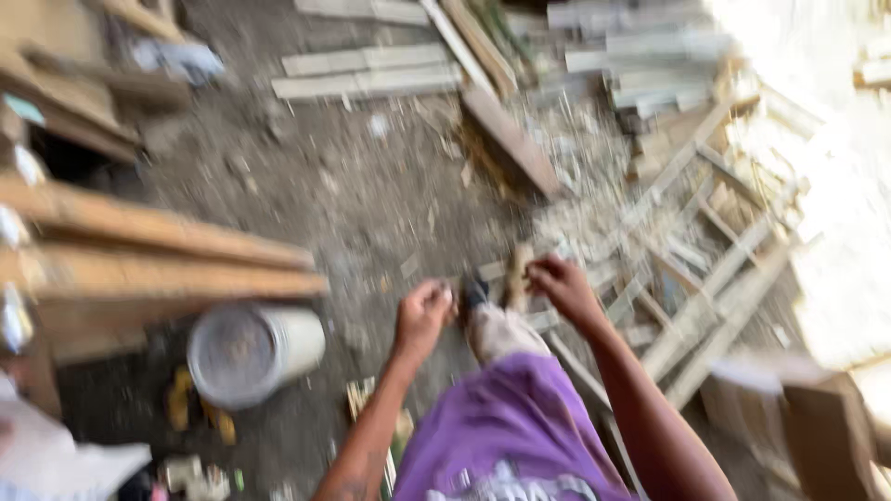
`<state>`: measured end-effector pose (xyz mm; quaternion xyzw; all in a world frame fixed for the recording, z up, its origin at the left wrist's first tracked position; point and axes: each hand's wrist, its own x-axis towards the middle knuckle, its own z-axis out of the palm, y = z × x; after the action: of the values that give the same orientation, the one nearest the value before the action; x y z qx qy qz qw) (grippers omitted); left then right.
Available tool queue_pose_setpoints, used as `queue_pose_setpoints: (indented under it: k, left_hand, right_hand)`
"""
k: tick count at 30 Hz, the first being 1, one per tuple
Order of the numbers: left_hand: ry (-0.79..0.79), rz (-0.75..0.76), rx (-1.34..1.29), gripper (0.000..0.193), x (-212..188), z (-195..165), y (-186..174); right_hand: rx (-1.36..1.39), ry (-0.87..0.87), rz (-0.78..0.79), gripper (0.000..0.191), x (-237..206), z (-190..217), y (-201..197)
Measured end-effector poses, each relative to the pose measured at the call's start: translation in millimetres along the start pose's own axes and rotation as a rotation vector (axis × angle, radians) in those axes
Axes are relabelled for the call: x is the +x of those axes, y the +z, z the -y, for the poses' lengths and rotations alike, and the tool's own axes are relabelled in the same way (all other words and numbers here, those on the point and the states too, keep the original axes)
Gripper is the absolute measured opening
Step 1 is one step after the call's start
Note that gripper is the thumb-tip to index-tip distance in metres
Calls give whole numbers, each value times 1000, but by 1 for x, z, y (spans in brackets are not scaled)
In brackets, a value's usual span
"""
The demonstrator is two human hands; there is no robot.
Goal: The person assembles a rectangular bamboo frame by hammering nails into pre-cut bamboo pieces. They use a hammer to drive nails at the joints, then lift and inspect the frame before placing it aside and gathering additional bamboo strips.
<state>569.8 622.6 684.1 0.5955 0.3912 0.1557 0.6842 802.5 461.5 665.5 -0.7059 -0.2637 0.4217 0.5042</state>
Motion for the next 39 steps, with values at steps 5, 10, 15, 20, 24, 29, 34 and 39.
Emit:
queue_pose_setpoints:
  k: [5, 10, 15, 20, 24, 29, 34, 39]
  left_hand:
    - [-7, -25, -39, 20, 122, -48, -54]
    - [-189, -20, -218, 20, 267, -52, -93]
    - [-244, 87, -172, 20, 436, -58, -128]
    - [-207, 221, 9, 20, 630, -106, -144]
    - [-170, 344, 380, 19, 747, -142, -136]
    - [-218, 379, 573, 19, 885, -147, -97]
    - [-342, 281, 264, 16, 1005, -92, -35]
    - [-617, 197, 317, 17, 1149, -5, 53]
  right_hand:
    - [-162, -58, 32, 27, 154, 113, 3]
    - [-118, 116, 31, 22, 270, 150, 5]
    - [42, 104, -95, 22, 407, 106, 26]
    - [273, 284, -266, 26, 531, 89, 54]
    - [177, 342, -326, 26, 604, 108, 53]
    - [14, 449, -418, 25, 709, 109, 14]
    - [-41, 543, -407, 24, 849, 42, -34]
    - [-112, 749, -348, 26, 1014, -70, -91]
